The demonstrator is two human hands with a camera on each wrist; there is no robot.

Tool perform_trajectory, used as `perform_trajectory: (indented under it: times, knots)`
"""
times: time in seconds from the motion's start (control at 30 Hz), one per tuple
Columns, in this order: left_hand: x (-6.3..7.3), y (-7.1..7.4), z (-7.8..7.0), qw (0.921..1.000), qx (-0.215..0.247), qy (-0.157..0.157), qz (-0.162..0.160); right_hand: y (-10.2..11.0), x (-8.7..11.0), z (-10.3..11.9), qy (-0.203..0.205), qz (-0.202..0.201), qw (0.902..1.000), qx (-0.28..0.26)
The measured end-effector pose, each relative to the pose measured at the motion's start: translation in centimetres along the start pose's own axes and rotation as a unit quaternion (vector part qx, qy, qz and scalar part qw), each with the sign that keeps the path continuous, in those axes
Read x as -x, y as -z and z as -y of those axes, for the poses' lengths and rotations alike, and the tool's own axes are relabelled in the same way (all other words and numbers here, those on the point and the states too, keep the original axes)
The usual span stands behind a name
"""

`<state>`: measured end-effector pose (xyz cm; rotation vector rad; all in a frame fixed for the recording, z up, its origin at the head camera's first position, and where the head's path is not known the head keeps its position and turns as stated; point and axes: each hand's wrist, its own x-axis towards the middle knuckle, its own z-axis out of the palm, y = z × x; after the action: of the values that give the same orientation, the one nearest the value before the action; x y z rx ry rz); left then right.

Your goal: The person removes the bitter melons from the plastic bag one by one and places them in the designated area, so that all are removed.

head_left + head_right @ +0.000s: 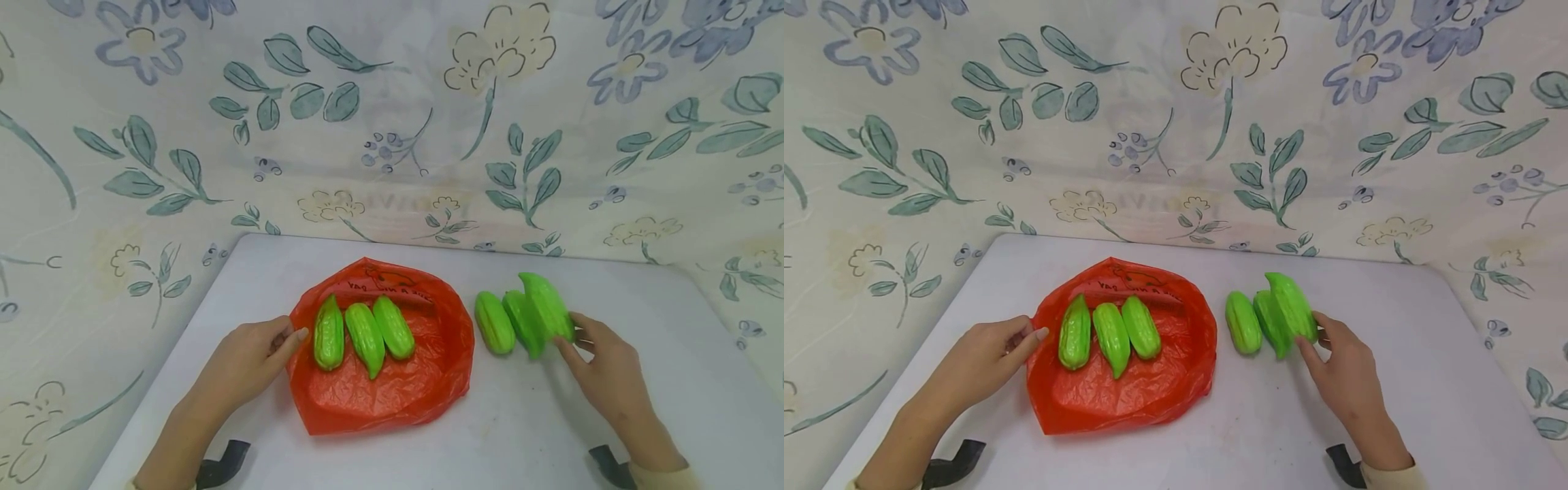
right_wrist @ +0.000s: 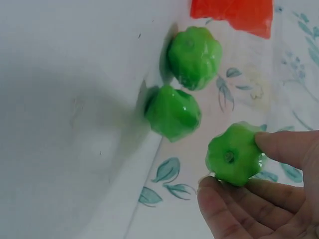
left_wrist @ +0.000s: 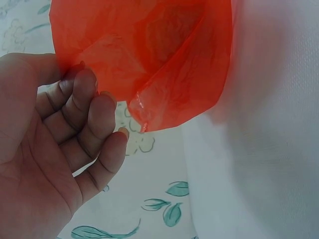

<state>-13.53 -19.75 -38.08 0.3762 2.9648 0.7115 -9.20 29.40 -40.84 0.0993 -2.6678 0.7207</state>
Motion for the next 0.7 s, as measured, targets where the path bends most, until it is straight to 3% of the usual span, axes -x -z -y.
perform_trajectory:
  times: [0.13,0.33,0.7]
  knots:
    - [0.1,0.0,0.0,1.0,0.0,-0.002,-0.002,0.2,-0.2,-0.6,-0.007,-0.008,0.9999,-0.001]
    - [0.1,0.0,-0.1,0.9999,0.004,0.006,0.007,0.0,-0.3,-1.4,-0.039,0.011,0.9991,0.01]
    - [0.2,0.1,-0.1,1.0,0.005,-0.002,-0.001,-0.7,-0.4,-2.8,-0.101,0.095,0.9903,0.012]
